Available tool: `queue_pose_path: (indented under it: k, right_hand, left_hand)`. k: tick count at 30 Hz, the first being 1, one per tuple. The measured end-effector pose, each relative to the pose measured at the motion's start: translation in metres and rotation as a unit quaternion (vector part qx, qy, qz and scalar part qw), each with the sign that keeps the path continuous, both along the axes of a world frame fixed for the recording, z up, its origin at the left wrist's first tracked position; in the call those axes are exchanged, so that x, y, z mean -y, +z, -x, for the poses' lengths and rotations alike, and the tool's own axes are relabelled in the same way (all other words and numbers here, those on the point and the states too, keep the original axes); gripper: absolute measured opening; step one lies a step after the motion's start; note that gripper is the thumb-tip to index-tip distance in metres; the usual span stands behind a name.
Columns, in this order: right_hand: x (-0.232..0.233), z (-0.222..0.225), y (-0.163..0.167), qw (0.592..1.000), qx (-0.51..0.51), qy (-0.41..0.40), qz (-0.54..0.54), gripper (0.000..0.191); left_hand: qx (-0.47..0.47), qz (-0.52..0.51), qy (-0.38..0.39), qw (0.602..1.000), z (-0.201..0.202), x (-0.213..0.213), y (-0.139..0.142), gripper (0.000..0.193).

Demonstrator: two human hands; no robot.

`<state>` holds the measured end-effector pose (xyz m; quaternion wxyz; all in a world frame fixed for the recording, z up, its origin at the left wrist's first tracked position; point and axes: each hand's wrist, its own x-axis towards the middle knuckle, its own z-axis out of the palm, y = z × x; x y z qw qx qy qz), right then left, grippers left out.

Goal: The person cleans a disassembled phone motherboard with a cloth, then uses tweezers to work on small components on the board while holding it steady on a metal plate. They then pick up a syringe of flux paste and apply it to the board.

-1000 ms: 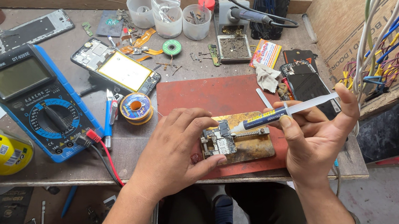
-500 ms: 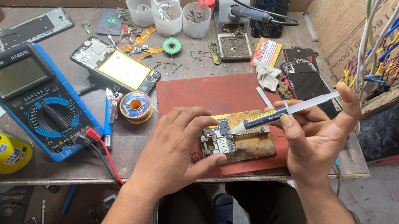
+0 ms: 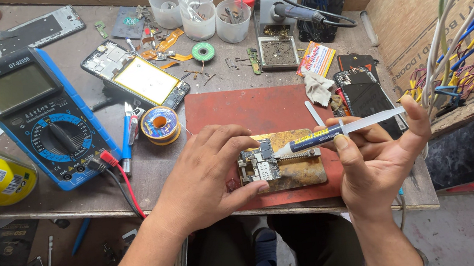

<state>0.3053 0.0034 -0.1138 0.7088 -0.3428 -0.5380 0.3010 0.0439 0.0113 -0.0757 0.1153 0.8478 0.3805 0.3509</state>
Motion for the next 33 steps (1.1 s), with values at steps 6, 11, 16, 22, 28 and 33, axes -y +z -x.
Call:
queue_pose_path:
  k: [6,11,16,22,28,33]
  right_hand:
    - [0.0016,0.0005,0.0016,1.0,-0.001,-0.005,0.005,0.078]
    - [0.0015,-0.0003,0.0007,1.0,-0.015,0.003,0.004,0.078]
    - [0.0011,-0.0015,-0.0012,1.0,-0.015,0.003,-0.003,0.078]
    - [0.0014,-0.0021,-0.0019,1.0,-0.01,-0.005,-0.003,0.078]
    - [0.0014,-0.0009,-0.0016,1.0,-0.029,0.005,-0.004,0.079]
    - [0.0013,-0.0008,-0.001,1.0,-0.026,-0.002,-0.005,0.078]
  left_hand:
    - [0.005,0.003,0.001,1.0,-0.0004,0.0004,0.0005,0.053]
    - [0.004,0.0,-0.001,1.0,-0.0001,0.0001,0.001,0.052]
    - [0.002,-0.002,-0.001,1.0,-0.0003,-0.0001,0.0004,0.052]
    - [-0.001,0.004,0.001,1.0,0.0001,0.0005,0.0,0.053]
    - [-0.001,0.005,0.001,1.0,-0.0003,0.0003,0.0001,0.053]
    - [0.0,0.002,-0.001,1.0,-0.0003,-0.0001,-0.0008,0.053]
